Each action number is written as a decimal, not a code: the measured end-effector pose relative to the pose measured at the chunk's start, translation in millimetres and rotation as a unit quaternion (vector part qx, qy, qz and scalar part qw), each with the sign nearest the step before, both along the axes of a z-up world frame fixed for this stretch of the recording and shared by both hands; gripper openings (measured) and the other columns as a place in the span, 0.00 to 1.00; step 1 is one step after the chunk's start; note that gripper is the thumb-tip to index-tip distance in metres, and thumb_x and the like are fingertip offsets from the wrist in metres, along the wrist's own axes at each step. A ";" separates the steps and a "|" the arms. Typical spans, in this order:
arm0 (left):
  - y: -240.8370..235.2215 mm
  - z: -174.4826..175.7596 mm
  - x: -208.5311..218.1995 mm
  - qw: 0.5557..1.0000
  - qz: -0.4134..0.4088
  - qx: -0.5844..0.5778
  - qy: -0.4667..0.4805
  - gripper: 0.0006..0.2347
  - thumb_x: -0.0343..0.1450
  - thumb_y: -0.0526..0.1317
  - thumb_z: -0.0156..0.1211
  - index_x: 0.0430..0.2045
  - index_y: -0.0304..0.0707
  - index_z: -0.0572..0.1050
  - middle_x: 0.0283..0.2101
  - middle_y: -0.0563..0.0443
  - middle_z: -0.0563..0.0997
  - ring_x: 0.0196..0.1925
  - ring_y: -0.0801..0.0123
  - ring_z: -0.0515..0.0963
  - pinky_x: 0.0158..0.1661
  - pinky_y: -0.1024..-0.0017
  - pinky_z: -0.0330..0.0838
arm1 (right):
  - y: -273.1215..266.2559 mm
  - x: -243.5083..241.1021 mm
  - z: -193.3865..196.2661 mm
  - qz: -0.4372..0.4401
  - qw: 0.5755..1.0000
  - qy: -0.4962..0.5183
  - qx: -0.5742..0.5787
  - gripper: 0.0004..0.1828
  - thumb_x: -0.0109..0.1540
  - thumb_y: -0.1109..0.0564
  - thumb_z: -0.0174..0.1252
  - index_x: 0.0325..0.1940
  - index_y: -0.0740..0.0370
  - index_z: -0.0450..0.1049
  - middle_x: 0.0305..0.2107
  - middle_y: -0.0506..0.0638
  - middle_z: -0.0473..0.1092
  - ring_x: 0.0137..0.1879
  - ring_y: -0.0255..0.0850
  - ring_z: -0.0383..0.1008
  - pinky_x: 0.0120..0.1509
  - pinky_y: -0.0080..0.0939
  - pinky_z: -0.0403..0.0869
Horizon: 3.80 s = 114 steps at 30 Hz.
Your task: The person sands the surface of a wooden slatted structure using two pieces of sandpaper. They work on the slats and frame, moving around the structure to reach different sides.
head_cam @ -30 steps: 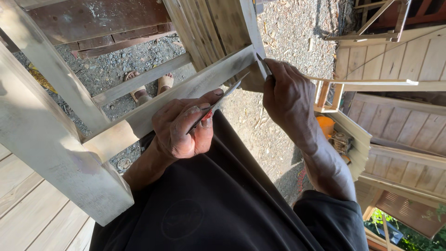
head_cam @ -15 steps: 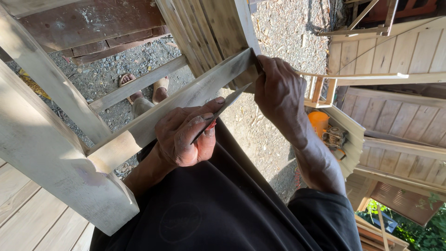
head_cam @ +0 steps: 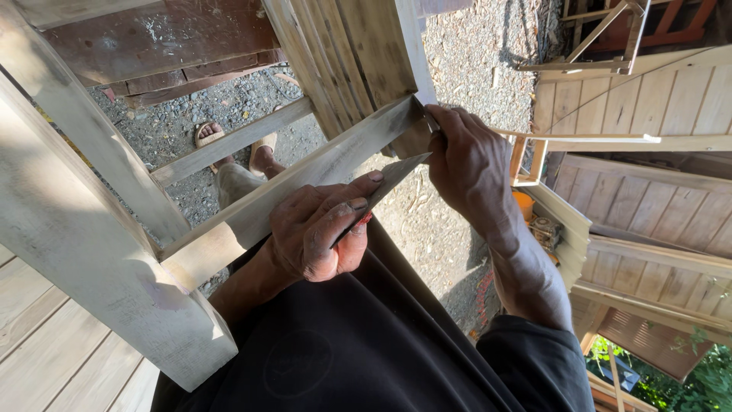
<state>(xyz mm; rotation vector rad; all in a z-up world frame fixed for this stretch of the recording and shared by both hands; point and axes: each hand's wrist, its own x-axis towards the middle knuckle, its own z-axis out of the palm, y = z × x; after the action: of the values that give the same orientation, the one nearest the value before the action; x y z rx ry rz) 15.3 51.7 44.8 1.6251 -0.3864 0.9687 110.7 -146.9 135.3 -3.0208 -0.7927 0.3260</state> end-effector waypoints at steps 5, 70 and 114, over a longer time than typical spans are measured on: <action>0.0 -3.3 0.5 1.000 0.003 0.006 0.001 0.13 0.80 0.31 0.50 0.56 0.24 0.57 0.49 0.29 0.81 0.42 0.56 0.88 0.36 0.72 0.78 | -3.7 6.7 3.7 0.010 1.000 -0.018 -0.003 0.15 0.63 0.67 0.55 0.54 0.67 0.75 0.36 0.58 0.76 0.40 0.52 0.79 0.44 0.51 0.75; -121.2 15.0 52.3 0.958 0.246 -0.033 0.144 0.14 0.79 0.28 0.54 0.59 0.26 0.61 0.48 0.38 0.78 0.44 0.66 0.82 0.41 0.72 0.79 | -84.3 141.6 29.1 0.506 0.808 -0.145 0.263 0.12 0.65 0.57 0.70 0.53 0.49 0.84 0.49 0.39 0.78 0.48 0.36 0.73 0.55 0.39 0.73; -77.9 -16.8 -3.8 0.894 0.327 -0.220 0.214 0.15 0.77 0.30 0.51 0.58 0.24 0.62 0.44 0.40 0.78 0.41 0.75 0.78 0.41 0.81 0.73 | -1.2 315.8 -76.9 0.487 0.821 -0.250 0.164 0.12 0.64 0.62 0.66 0.50 0.50 0.85 0.31 0.41 0.74 0.39 0.37 0.69 0.44 0.42 0.64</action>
<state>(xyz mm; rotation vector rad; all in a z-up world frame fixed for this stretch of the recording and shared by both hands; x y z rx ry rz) 11.5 -26.2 28.0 1.4973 0.6878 1.0440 426.5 -148.1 58.4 -2.1156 -2.1157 -0.5990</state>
